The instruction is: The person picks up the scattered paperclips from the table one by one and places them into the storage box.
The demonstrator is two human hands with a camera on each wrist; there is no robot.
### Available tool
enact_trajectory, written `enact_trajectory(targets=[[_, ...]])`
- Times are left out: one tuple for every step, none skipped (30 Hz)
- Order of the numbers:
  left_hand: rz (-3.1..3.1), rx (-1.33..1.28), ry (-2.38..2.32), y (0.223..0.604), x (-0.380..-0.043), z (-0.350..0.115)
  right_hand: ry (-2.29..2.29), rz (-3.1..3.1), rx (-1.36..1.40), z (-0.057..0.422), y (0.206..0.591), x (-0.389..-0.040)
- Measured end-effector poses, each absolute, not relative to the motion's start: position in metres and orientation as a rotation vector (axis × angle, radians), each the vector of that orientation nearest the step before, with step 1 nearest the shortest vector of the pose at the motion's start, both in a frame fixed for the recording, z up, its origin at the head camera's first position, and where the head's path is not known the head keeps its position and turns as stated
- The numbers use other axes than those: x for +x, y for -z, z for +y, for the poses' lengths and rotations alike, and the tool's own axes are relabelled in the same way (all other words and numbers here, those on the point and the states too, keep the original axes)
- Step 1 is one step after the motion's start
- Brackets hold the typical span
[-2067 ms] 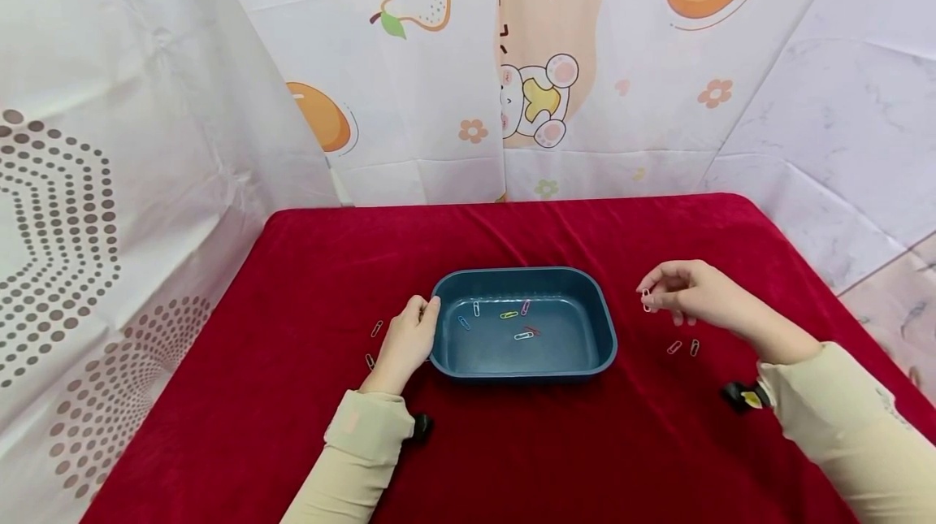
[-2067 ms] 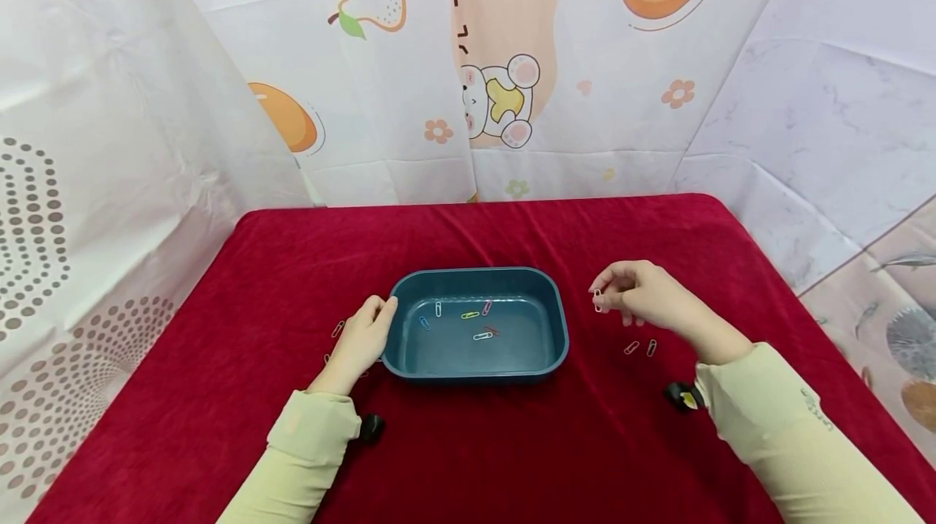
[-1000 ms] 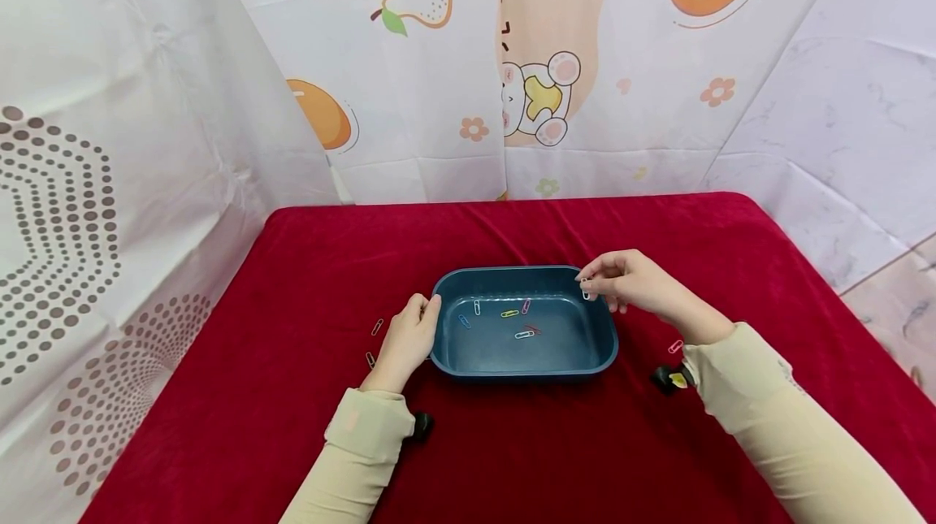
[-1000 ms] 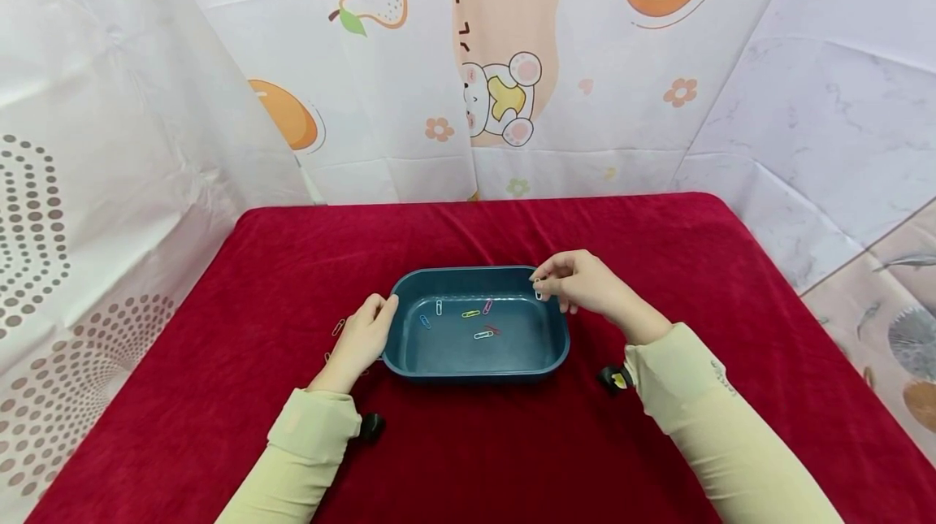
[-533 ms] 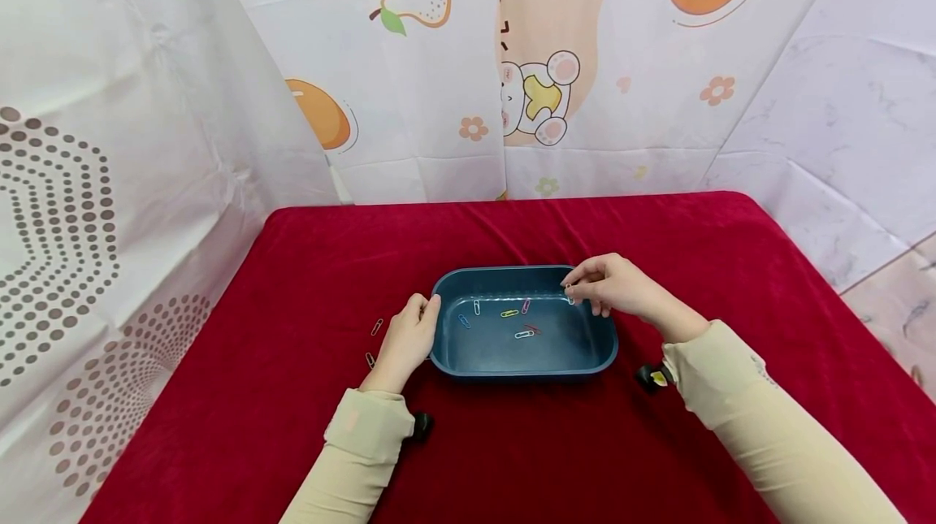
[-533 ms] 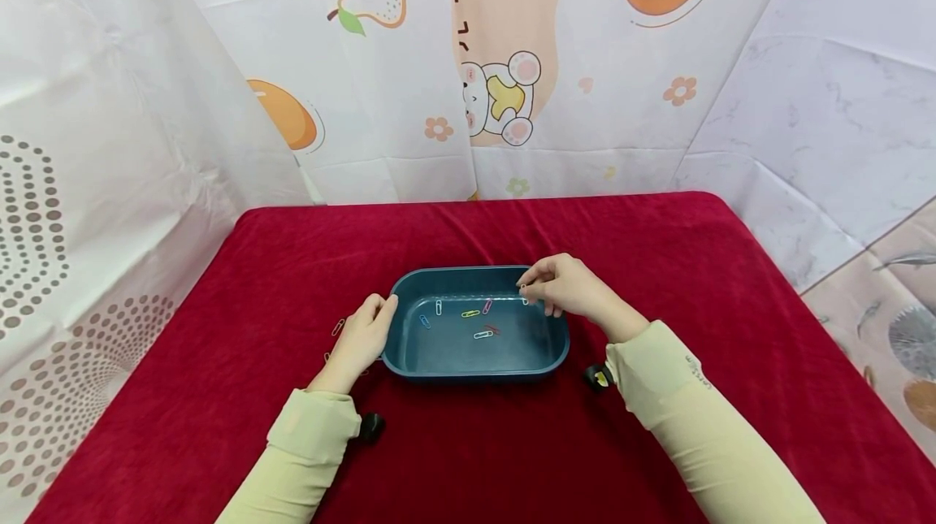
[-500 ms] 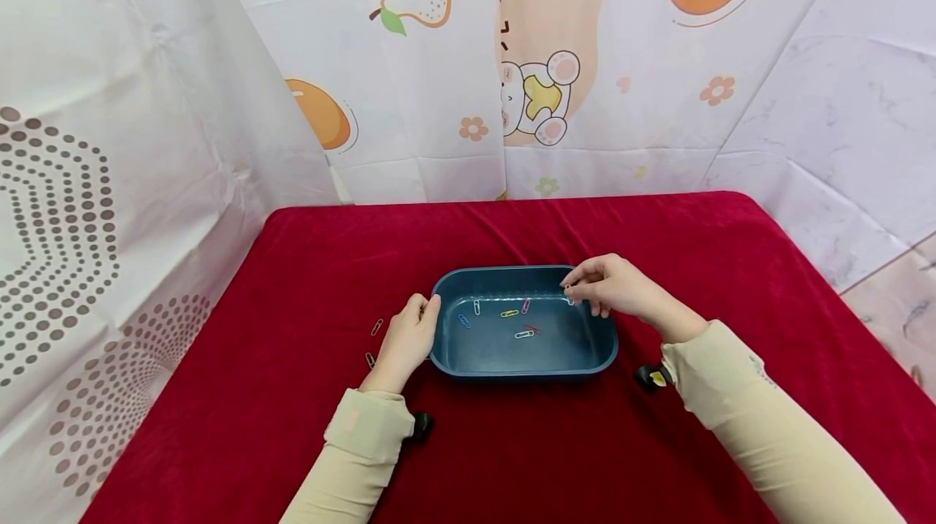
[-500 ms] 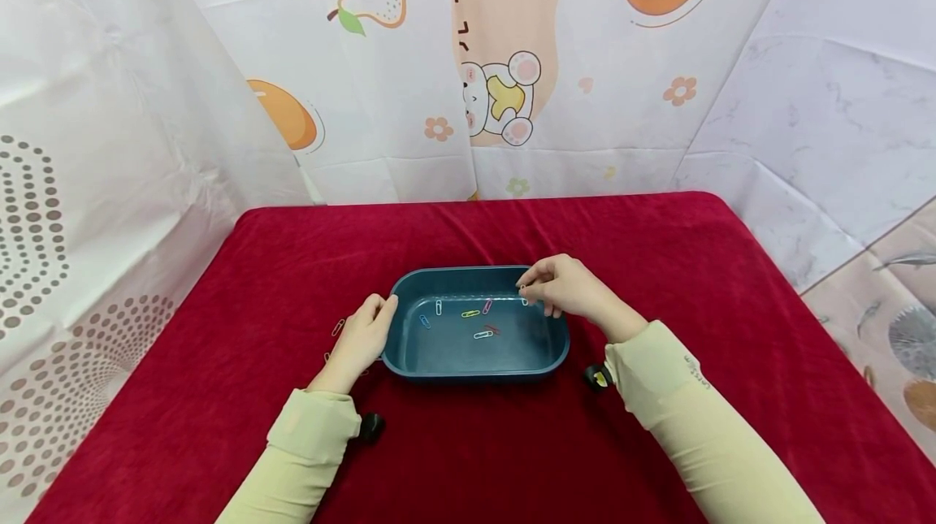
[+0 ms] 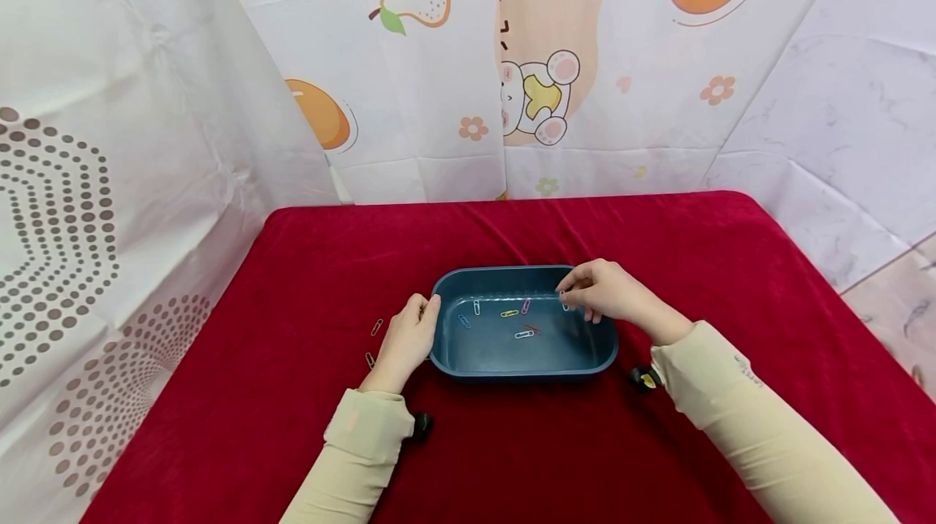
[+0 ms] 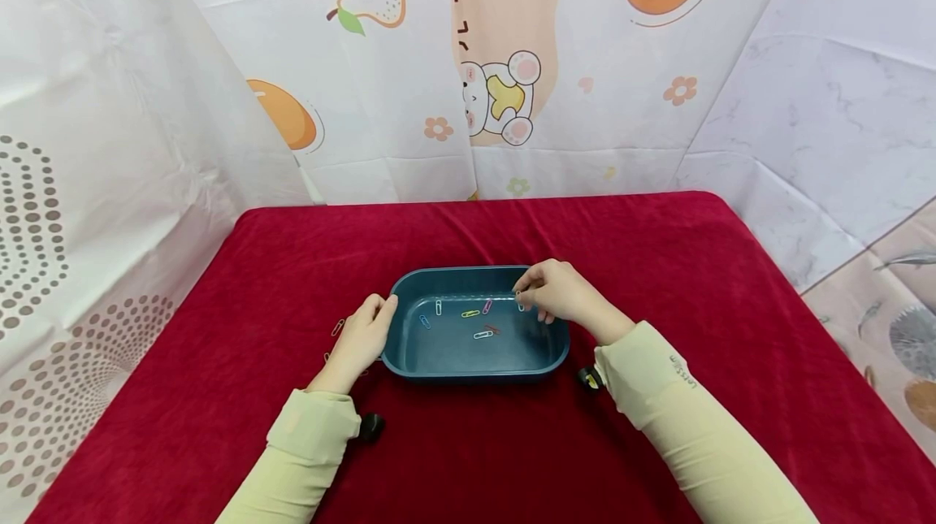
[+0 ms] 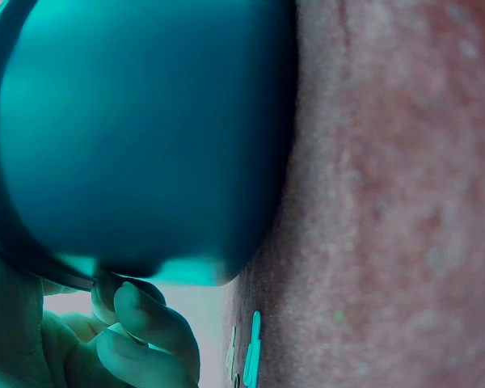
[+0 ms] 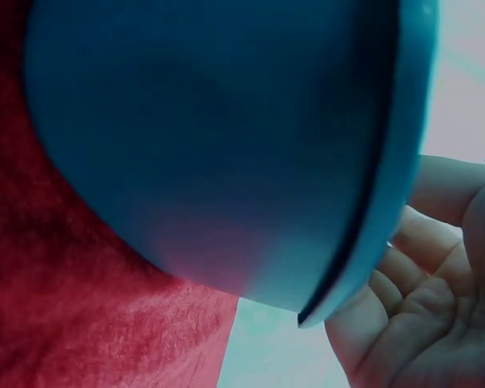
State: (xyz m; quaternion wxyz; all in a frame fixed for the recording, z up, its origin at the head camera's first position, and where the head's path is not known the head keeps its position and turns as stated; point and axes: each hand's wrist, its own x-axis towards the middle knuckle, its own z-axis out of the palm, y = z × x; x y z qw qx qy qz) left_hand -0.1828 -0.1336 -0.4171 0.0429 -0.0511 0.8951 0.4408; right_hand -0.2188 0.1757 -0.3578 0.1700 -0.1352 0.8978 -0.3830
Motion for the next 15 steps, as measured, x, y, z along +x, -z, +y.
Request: enact_trajectory(targets=[[2.738, -0.158, -1.349, 0.4171, -0.1828, -0.1336, 1.079, 2.556, -0.392, 0.1749, 0.3580, -0.2188], [2.738, -0.159, -1.349, 0.4172, -0.1828, -0.1337, 1.069, 2.558, -0.395, 0.1742, 0.3581, -0.2187], [2.738, -0.160, -1.349, 0.4173, -0.1829, -0.1338, 1.058, 2.561, -0.401, 0.1734, 0.3583, -0.2186], [2.737, -0.162, -1.349, 0.4174, -0.1828, -0.1338, 1.048, 2.562, -0.404, 0.1727, 0.3586, -0.2187], [2.736, -0.163, -1.350, 0.4174, -0.1828, -0.1339, 1.038, 2.562, -0.407, 0.1721, 0.3590, -0.2188], [2.734, -0.162, -1.351, 0.4173, -0.1826, -0.1339, 1.030, 2.562, -0.407, 0.1716, 0.3594, -0.2188], [2.734, -0.163, -1.351, 0.4173, -0.1826, -0.1340, 1.022, 2.561, -0.407, 0.1712, 0.3598, -0.2189], [2.733, -0.162, -1.352, 0.4173, -0.1826, -0.1340, 1.016, 2.559, -0.404, 0.1710, 0.3601, -0.2189], [2.733, -0.162, -1.352, 0.4173, -0.1826, -0.1341, 1.012, 2.559, -0.402, 0.1707, 0.3605, -0.2190], [2.731, -0.162, -1.353, 0.4172, -0.1827, -0.1341, 1.010, 2.557, -0.399, 0.1706, 0.3609, -0.2191], [2.731, -0.161, -1.353, 0.4171, -0.1827, -0.1341, 1.007, 2.558, -0.398, 0.1706, 0.3612, -0.2192], [2.733, -0.160, -1.351, 0.4172, -0.1828, -0.1342, 1.004, 2.558, -0.398, 0.1706, 0.3616, -0.2194], [2.733, -0.162, -1.352, 0.4171, -0.1829, -0.1342, 1.003, 2.558, -0.397, 0.1706, 0.3619, -0.2196], [2.731, -0.162, -1.352, 0.4170, -0.1829, -0.1342, 1.002, 2.558, -0.396, 0.1705, 0.3622, -0.2199], [2.733, -0.163, -1.350, 0.4170, -0.1828, -0.1342, 1.003, 2.557, -0.396, 0.1705, 0.3625, -0.2201]])
